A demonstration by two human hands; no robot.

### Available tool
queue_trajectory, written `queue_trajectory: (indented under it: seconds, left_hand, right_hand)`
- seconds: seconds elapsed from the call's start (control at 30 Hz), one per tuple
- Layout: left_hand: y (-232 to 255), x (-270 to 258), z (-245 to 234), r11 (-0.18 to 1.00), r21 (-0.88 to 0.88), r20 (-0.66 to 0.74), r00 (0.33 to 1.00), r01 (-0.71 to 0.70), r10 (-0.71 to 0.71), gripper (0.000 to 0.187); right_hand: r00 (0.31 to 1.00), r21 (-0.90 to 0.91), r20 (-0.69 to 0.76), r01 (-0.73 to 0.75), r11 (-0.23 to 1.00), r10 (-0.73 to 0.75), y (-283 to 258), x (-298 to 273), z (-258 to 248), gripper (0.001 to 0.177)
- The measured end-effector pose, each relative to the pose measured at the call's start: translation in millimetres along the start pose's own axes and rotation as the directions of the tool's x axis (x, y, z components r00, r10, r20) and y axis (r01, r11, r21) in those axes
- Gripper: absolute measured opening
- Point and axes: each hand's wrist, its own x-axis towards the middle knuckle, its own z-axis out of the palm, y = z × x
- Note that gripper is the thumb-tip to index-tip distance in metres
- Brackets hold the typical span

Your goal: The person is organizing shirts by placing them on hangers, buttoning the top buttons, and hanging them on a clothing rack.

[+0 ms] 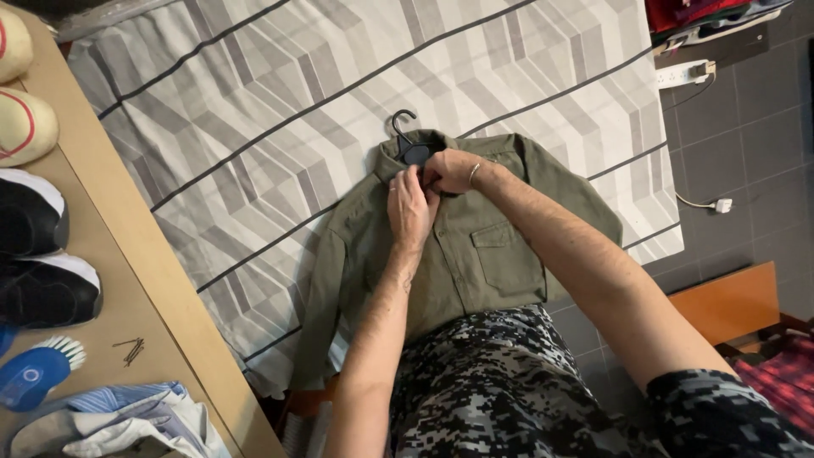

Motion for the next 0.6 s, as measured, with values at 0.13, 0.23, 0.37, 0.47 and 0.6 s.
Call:
queue_trajectory:
  seconds: [0.13,0.23,0.37,0.47,0.6]
  left_hand:
    - [-0.6,9.1,-8.6,1.0,-0.001,0.161,0.987,-0.02,0.02,0.066]
    - [-12.0,18.7,-9.2,0.988,-0.153,0.245,0.969,0.017,0.021,0.065]
    - [-23.1,22.8,-1.2,0.991,-0.13,0.265,0.964,0.03,0.006,0.058]
    - [-24.9,29.0,-0.9,0.983,-0.181,0.288,0.957,0.039,0.015,0.052]
    - [-32.6,32.8,-3.1,0.916,-0.267,0.435,0.885,0.301,-0.165,0.042]
  right_hand:
    - [1.0,0.024,-0.011,-0.005,1.0,0.005,4.8,1.7,7.3,0.029]
    - [0.998,0.104,-0.056,-0.01,0.995,0.016,7.6,2.1,9.5,0.027]
    - [0.991,0.147,-0.132,0.006,0.989,0.013,20.0,-1.3,11.1,0.031]
    - [0.982,0.195,-0.19,0.043,0.98,-0.005,26.3,-4.2,16.0,0.032]
    - [0.905,0.077,-0.392,0.212,0.974,-0.166,22.4,-14.8,17.9,0.019]
